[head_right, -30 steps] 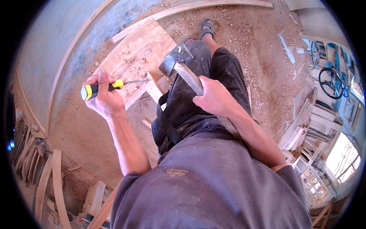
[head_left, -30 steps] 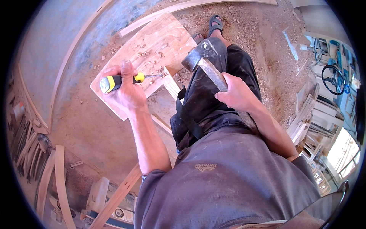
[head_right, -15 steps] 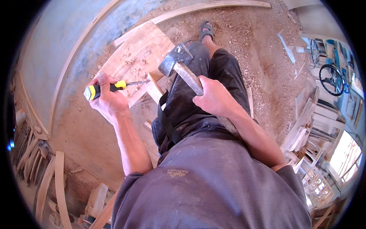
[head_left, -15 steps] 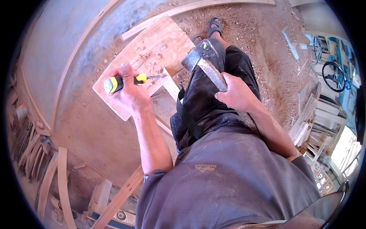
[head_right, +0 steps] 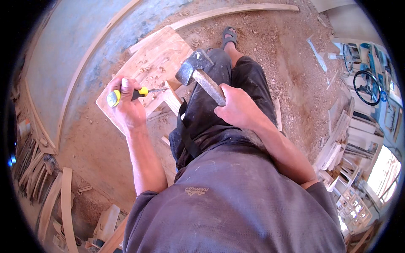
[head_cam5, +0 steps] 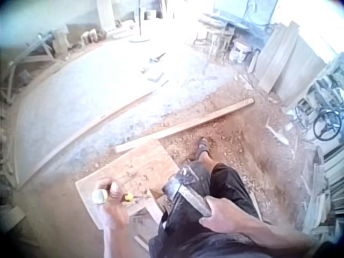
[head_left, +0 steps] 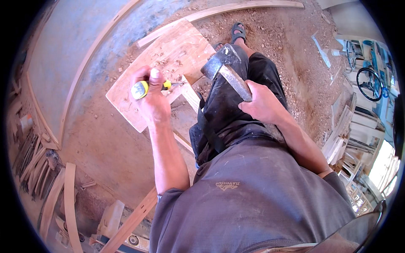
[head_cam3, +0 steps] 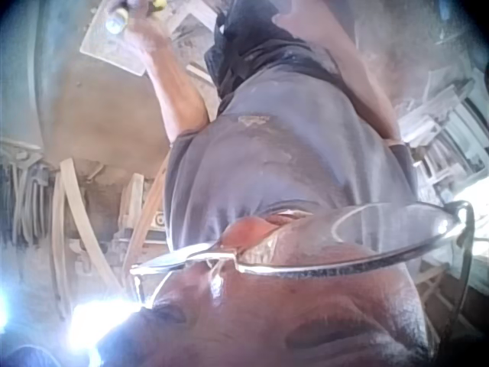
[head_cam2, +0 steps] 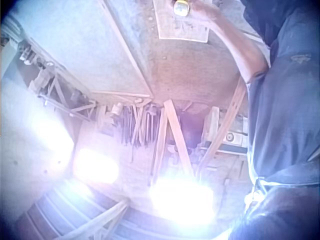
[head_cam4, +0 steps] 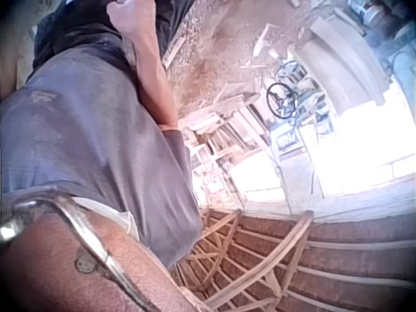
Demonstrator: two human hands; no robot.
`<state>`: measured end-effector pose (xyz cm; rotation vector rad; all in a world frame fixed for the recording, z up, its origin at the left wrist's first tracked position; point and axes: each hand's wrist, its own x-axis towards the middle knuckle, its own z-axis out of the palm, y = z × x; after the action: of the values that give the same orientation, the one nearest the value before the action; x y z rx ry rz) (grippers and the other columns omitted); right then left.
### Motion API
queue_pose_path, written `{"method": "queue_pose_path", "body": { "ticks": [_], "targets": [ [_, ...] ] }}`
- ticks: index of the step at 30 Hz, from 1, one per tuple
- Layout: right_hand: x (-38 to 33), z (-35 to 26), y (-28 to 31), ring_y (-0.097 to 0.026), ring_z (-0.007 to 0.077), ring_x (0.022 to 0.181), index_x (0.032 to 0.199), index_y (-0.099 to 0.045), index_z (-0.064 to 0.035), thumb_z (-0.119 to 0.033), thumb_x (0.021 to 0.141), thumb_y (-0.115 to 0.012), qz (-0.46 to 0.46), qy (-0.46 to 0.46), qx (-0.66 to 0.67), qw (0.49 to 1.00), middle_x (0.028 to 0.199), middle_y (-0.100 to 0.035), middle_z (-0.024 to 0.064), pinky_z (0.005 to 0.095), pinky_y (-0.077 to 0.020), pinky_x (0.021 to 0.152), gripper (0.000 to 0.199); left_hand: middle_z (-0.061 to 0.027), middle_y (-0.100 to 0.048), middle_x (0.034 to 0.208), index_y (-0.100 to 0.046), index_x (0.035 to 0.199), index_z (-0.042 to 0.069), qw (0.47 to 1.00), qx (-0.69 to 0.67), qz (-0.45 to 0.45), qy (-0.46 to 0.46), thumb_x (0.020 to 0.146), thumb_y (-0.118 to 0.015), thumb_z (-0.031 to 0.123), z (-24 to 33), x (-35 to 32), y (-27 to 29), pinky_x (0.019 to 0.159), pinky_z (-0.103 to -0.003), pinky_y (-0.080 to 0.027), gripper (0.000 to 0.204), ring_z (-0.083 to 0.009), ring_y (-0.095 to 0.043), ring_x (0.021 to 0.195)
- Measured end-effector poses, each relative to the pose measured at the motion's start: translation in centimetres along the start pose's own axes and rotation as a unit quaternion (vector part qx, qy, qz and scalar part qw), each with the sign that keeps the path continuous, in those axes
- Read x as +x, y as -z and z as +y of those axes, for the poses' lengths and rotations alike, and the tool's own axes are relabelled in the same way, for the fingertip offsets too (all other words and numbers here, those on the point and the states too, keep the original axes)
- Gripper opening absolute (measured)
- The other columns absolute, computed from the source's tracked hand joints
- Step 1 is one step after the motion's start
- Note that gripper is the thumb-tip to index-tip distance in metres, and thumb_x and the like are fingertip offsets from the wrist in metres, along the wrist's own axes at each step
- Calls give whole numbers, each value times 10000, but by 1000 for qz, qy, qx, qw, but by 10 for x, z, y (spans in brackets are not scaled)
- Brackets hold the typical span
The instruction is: The person carves a piece of wood using a chisel and a small axe.
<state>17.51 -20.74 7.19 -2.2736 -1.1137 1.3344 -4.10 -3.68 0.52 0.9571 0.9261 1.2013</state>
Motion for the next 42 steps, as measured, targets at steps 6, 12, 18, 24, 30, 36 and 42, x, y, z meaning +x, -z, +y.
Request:
{"method": "queue_pose_path", "body": {
  "ticks": [6,12,18,24,30,36,42],
  "targets": [
    [-4,-6,3,-664,326,916,1142,-590,64,-145,793,-715,1,1,1,1000,955,-670,249,397,-496,859,426,-37,-603,805,-663,851,21,990,122,-71,8,924,-768,195,14,-6,-11,691,-309,-470,216,-149,-564,741],
    [-6,-2,3,-670,326,939,1149,-592,63,-137,798,-720,5,1,7,1000,969,-678,245,395,-496,873,424,-28,-593,788,-658,821,21,985,151,-84,-28,916,-775,157,21,-16,-24,653,-300,-459,203,-137,-545,737],
    [-6,0,2,-664,329,940,1137,-595,57,-140,795,-720,6,2,9,1000,967,-672,247,396,-493,872,414,-37,-576,780,-651,818,23,994,93,-41,-31,920,-771,155,12,-11,-18,651,-310,-464,206,-143,-544,732],
    [-4,2,1,-655,331,903,1117,-592,52,-142,794,-716,3,-2,13,1000,937,-660,247,401,-492,846,397,-47,-594,779,-652,824,21,994,91,-57,-37,925,-768,162,4,-10,-10,662,-314,-472,209,-148,-556,735],
    [-1,6,1,-657,338,898,1117,-590,55,-143,794,-716,1,7,13,1000,932,-658,253,403,-493,842,400,-62,-606,781,-661,851,15,995,83,-50,-33,924,-769,166,14,-12,-17,671,-317,-478,200,-155,-565,743],
    [0,5,2,-662,341,911,1122,-592,56,-140,792,-718,0,0,18,1000,944,-663,254,401,-493,851,403,-67,-604,776,-657,852,12,995,81,-45,-35,926,-768,161,5,-9,-12,671,-323,-480,200,-160,-564,742],
    [1,5,2,-662,341,914,1124,-592,56,-135,791,-722,-6,-11,19,1000,946,-665,254,398,-493,856,405,-64,-602,775,-653,847,14,994,85,-53,-37,933,-761,161,6,-9,-14,675,-323,-481,202,-159,-564,743]
  ]
}}
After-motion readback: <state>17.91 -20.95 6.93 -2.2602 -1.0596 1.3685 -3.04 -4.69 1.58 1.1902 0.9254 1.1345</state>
